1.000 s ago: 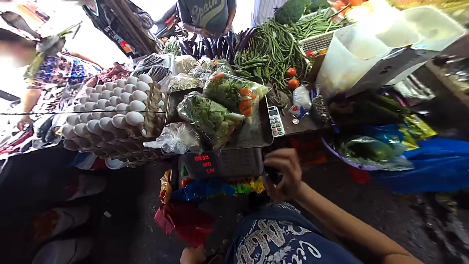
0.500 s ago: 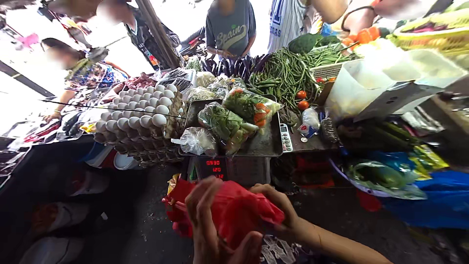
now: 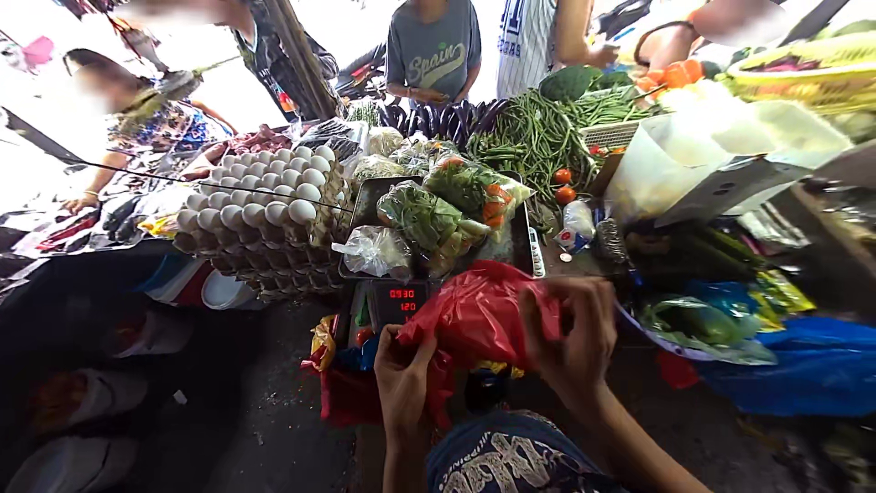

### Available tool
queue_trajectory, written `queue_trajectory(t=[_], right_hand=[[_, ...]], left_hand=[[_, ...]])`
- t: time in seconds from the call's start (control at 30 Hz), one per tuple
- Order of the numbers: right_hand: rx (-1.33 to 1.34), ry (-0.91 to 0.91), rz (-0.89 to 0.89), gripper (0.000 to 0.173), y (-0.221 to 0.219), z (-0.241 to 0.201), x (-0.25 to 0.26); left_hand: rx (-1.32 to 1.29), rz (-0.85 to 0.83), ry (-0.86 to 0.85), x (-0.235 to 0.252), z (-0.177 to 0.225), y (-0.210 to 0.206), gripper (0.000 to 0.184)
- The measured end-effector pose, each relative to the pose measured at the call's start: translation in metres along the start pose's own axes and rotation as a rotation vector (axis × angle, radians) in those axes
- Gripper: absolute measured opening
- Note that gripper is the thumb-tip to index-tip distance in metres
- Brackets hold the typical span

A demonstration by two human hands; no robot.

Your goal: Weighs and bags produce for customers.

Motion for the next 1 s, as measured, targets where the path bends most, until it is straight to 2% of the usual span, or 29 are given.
queue_trajectory(t=[0.03,0.07,0.1,0.13,0.2,0.23,0.3,0.4,0.43,0.47,0.5,0.53,0.57,0.6,0.63,0.67,0.7,0.73,0.77,0.83,0.87,0.93,0.97,1.0], right_hand=[[0.158,-0.031,-0.126,0.028,-0.008,-0.012,-0.01],[0.316,-0.093,-0.304,0.038,-0.018,-0.024,-0.021],[0.414,-0.153,-0.453,0.047,-0.029,-0.031,-0.032],[0.493,-0.185,-0.534,0.048,-0.039,-0.034,-0.04],[0.637,-0.202,-0.534,0.025,-0.048,-0.031,-0.044],[0.702,-0.233,-0.525,0.017,-0.048,-0.027,-0.042],[0.839,-0.386,-0.535,0.011,-0.043,-0.016,-0.029],[1.137,-0.871,-0.697,0.013,-0.036,-0.003,-0.005],[1.213,-0.959,-0.786,0.017,-0.034,-0.001,0.001],[1.263,-0.964,-0.887,0.019,-0.034,-0.001,0.007],[1.252,-0.894,-0.965,0.018,-0.035,-0.004,0.013],[1.198,-0.791,-1.009,0.013,-0.037,-0.01,0.02],[1.12,-0.662,-1.034,0.008,-0.039,-0.016,0.028],[1.007,-0.5,-1.036,0.012,-0.04,-0.022,0.036],[0.831,-0.3,-1.001,0.031,-0.04,-0.029,0.043],[0.593,-0.113,-0.916,0.05,-0.04,-0.035,0.048],[0.31,0.049,-0.782,0.06,-0.04,-0.043,0.051],[0.098,0.181,-0.631,0.061,-0.041,-0.051,0.051],[0.013,0.263,-0.48,0.057,-0.045,-0.057,0.048],[0.068,0.373,-0.251,0.046,-0.048,-0.069,0.036],[0.173,0.458,-0.209,0.036,-0.046,-0.077,0.024],[0.425,0.694,-0.3,0.015,-0.04,-0.096,-0.001],[0.476,0.768,-0.416,0.013,-0.04,-0.105,-0.008],[0.419,0.76,-0.542,0.013,-0.044,-0.11,-0.011]], left_hand=[[0.007,0.044,0.004,-0.002,0.001,-0.006,0.025],[-0.011,0.051,0.03,-0.004,0.003,-0.011,0.024],[-0.043,0.021,0.087,-0.007,0.007,-0.015,0.023],[-0.093,-0.02,0.164,-0.008,0.01,-0.015,0.021],[-0.163,-0.117,0.255,-0.007,0.013,-0.007,0.027],[-0.181,-0.172,0.221,-0.006,0.015,0.001,0.032],[-0.122,-0.242,-0.011,-0.002,0.022,0.022,0.034],[0.104,-0.251,-0.408,0.003,0.041,0.059,0.047],[0.132,-0.241,-0.481,0.003,0.047,0.07,0.042],[0.156,-0.235,-0.53,0.002,0.053,0.078,0.029],[0.205,-0.231,-0.555,-0.001,0.059,0.084,0.014],[0.312,-0.193,-0.569,-0.005,0.064,0.087,0.009],[0.443,-0.149,-0.589,-0.009,0.069,0.088,0.011],[0.565,-0.102,-0.62,-0.013,0.073,0.087,0.012],[0.659,-0.061,-0.644,-0.016,0.075,0.084,0.015],[0.696,-0.039,-0.656,-0.018,0.076,0.081,0.015],[0.68,-0.034,-0.654,-0.02,0.078,0.077,0.014],[0.631,-0.05,-0.64,-0.022,0.081,0.073,0.015],[0.578,-0.082,-0.624,-0.024,0.082,0.068,0.018],[0.513,-0.151,-0.635,-0.028,0.084,0.06,0.025],[0.502,-0.168,-0.654,-0.029,0.085,0.057,0.031],[0.502,-0.183,-0.683,-0.031,0.093,0.056,0.045],[0.472,-0.223,-0.665,-0.033,0.1,0.058,0.047],[0.421,-0.281,-0.624,-0.035,0.109,0.062,0.045]])
Point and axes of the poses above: each hand's wrist, its own x-axis towards the middle knuckle, its own y-axis out of the back of the hand, z = x × y, the point moved 4 cm from there along x, towards the middle knuckle, and after that the axes turned 7 degrees about z, right-handed, at the moved point
